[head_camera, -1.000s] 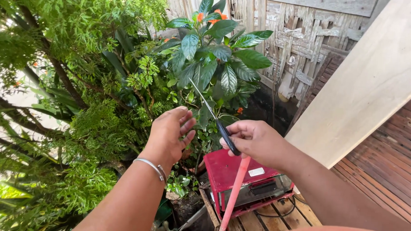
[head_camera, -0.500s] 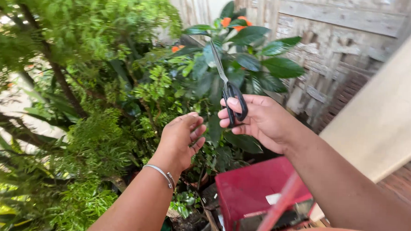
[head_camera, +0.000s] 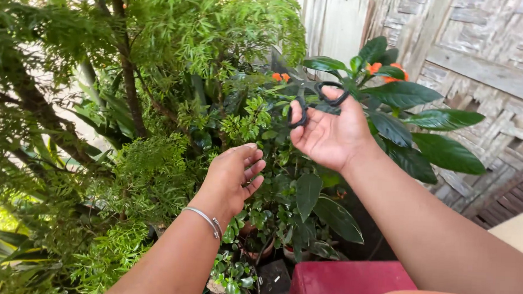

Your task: Pruning and trimming plants in an outdoor garden using scissors and then cleaning up with a broom.

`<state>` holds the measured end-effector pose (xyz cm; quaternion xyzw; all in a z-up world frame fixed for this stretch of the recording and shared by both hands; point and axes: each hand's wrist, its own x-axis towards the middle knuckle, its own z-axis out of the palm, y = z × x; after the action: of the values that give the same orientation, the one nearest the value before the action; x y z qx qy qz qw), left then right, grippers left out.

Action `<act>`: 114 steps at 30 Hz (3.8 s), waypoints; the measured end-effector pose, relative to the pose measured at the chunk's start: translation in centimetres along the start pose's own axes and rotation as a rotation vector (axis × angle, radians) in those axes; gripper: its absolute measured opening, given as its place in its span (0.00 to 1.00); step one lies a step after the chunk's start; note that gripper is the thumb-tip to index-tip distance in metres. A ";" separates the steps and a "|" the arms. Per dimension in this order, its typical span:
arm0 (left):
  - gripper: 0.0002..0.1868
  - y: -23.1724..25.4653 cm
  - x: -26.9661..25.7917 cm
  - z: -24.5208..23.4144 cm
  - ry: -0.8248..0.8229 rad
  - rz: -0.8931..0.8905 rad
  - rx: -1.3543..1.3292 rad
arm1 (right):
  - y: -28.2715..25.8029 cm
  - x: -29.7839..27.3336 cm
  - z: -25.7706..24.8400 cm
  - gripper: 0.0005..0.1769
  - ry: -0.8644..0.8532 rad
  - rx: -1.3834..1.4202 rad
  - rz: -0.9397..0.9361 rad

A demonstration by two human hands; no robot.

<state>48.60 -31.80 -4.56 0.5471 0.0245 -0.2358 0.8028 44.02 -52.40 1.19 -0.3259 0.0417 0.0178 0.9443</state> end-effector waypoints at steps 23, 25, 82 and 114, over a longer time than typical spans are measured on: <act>0.07 0.9 0.0 -2.8 0.042 0.028 -0.084 | -4.8 4.7 1.7 0.19 0.488 -1.365 -0.224; 0.07 1.0 -0.3 -2.8 0.041 0.032 -0.085 | -5.1 5.3 1.5 0.20 0.472 -1.381 -0.219; 0.26 -9.2 -25.6 -3.3 0.052 -0.201 0.182 | 14.2 -28.2 -12.0 0.30 0.273 -0.722 -0.221; 0.19 -11.6 -48.6 -18.6 -0.249 -0.437 0.338 | 30.9 -49.2 2.8 0.16 0.389 -0.902 -0.415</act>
<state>4.83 -1.54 -7.58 0.6216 0.0032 -0.4689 0.6275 -6.62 -26.69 -11.13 -0.6982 0.1387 -0.2140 0.6689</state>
